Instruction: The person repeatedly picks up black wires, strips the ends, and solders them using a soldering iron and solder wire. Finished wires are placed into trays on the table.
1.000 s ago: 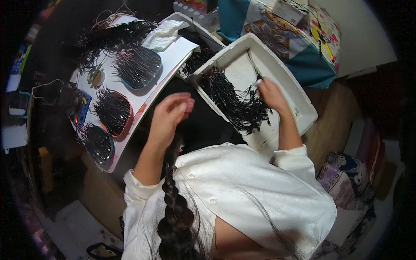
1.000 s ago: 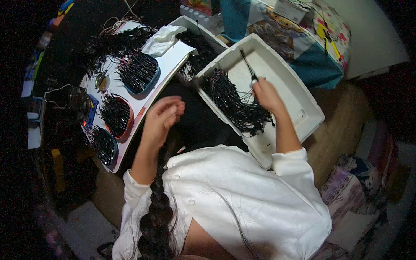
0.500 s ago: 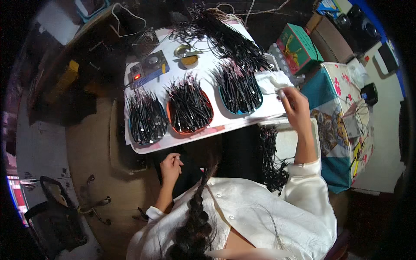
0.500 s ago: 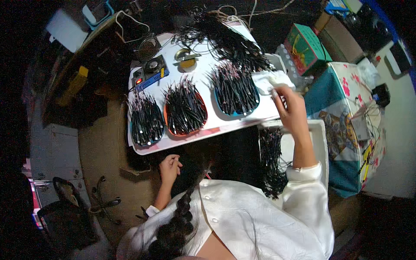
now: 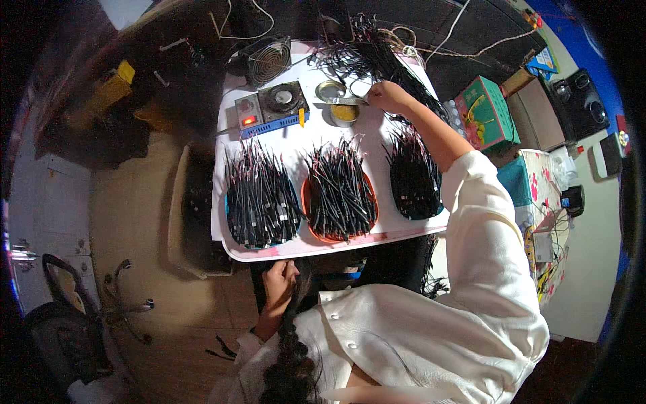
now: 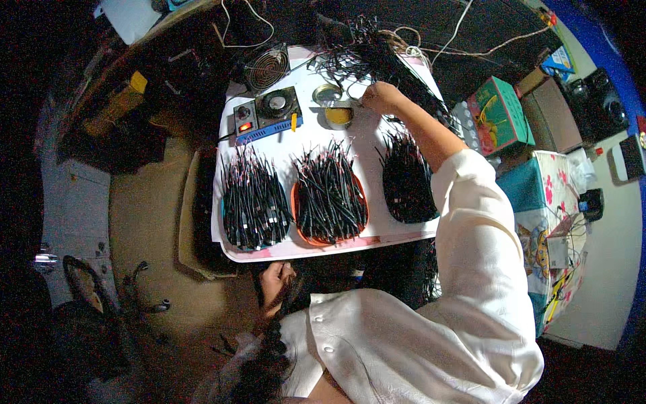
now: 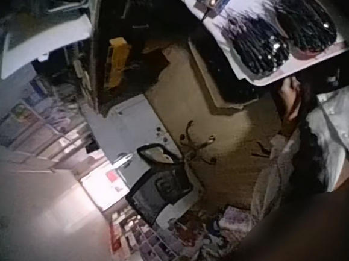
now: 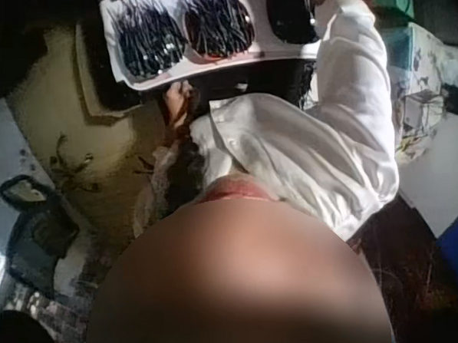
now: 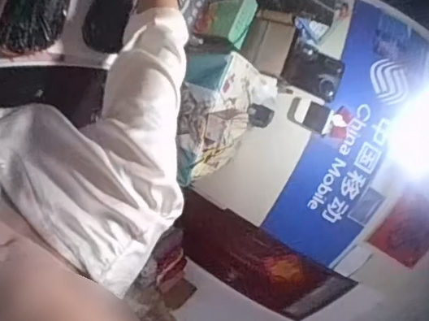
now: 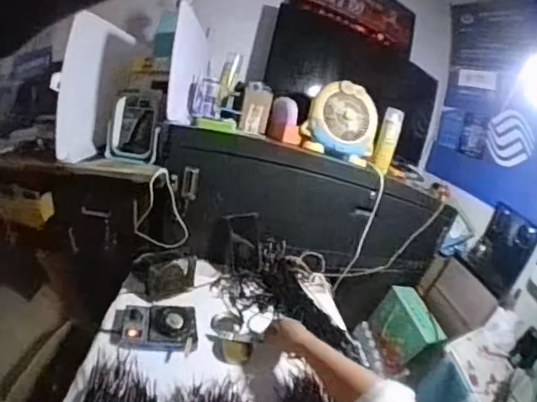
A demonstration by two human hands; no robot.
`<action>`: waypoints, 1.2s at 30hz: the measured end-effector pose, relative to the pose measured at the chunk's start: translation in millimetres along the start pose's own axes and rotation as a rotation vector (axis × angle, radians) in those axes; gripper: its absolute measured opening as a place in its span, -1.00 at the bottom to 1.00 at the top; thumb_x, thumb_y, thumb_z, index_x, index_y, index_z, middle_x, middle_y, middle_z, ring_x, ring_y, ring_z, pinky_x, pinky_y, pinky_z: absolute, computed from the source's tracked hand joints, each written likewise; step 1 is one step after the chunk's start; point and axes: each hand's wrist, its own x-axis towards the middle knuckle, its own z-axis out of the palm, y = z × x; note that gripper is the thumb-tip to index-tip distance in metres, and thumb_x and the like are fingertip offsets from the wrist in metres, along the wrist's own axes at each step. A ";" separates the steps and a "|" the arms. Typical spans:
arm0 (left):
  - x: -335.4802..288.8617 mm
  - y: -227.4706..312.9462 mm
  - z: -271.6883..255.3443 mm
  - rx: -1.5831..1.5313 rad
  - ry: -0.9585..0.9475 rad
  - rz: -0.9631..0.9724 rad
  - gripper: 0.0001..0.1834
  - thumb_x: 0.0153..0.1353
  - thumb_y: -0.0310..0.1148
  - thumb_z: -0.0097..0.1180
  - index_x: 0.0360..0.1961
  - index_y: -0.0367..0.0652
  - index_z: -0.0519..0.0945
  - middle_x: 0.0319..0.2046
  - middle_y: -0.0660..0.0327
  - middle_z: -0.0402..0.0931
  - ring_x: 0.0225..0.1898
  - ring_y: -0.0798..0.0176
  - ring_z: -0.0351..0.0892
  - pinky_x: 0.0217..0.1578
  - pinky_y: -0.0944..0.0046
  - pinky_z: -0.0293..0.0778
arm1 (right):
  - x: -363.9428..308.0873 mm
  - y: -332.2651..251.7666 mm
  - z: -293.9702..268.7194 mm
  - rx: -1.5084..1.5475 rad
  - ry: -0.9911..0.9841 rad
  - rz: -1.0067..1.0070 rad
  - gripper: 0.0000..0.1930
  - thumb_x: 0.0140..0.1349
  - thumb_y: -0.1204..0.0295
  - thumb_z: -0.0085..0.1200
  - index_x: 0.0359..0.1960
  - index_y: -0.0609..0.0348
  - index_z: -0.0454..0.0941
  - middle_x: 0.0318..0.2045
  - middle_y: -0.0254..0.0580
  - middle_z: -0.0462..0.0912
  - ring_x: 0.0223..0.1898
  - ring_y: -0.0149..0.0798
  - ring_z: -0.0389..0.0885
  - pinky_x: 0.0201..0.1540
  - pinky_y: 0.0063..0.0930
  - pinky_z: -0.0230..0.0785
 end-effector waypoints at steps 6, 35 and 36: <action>3.4 -15.8 6.1 -0.137 -0.029 -0.034 -0.80 0.27 -0.36 0.05 -0.38 -0.29 0.59 -0.67 0.15 0.51 -0.61 0.29 0.55 -0.49 0.29 0.45 | -3.5 3.0 2.9 0.159 -0.019 0.031 -0.74 0.06 0.31 0.18 -0.31 0.25 0.65 -0.42 -0.11 0.68 -0.35 -0.28 0.62 -0.22 -0.36 0.42; -0.7 -20.4 7.7 -0.026 -0.030 0.087 -0.85 0.25 -0.36 0.05 -0.33 -0.23 0.55 -0.61 0.19 0.53 -0.55 0.25 0.56 -0.45 0.29 0.44 | 8.3 -153.3 -55.4 -0.123 0.198 -0.438 -0.81 0.16 0.39 0.14 -0.30 0.29 0.59 -0.32 -0.03 0.61 -0.24 -0.12 0.62 -0.14 -0.33 0.44; -0.6 -20.4 7.9 -0.002 -0.010 0.101 -0.85 0.25 -0.36 0.06 -0.32 -0.23 0.56 -0.61 0.19 0.53 -0.56 0.25 0.56 -0.46 0.28 0.44 | 9.9 -154.4 -54.5 -0.108 0.178 -0.408 -0.81 0.17 0.39 0.13 -0.31 0.29 0.59 -0.32 -0.03 0.61 -0.24 -0.12 0.62 -0.14 -0.34 0.44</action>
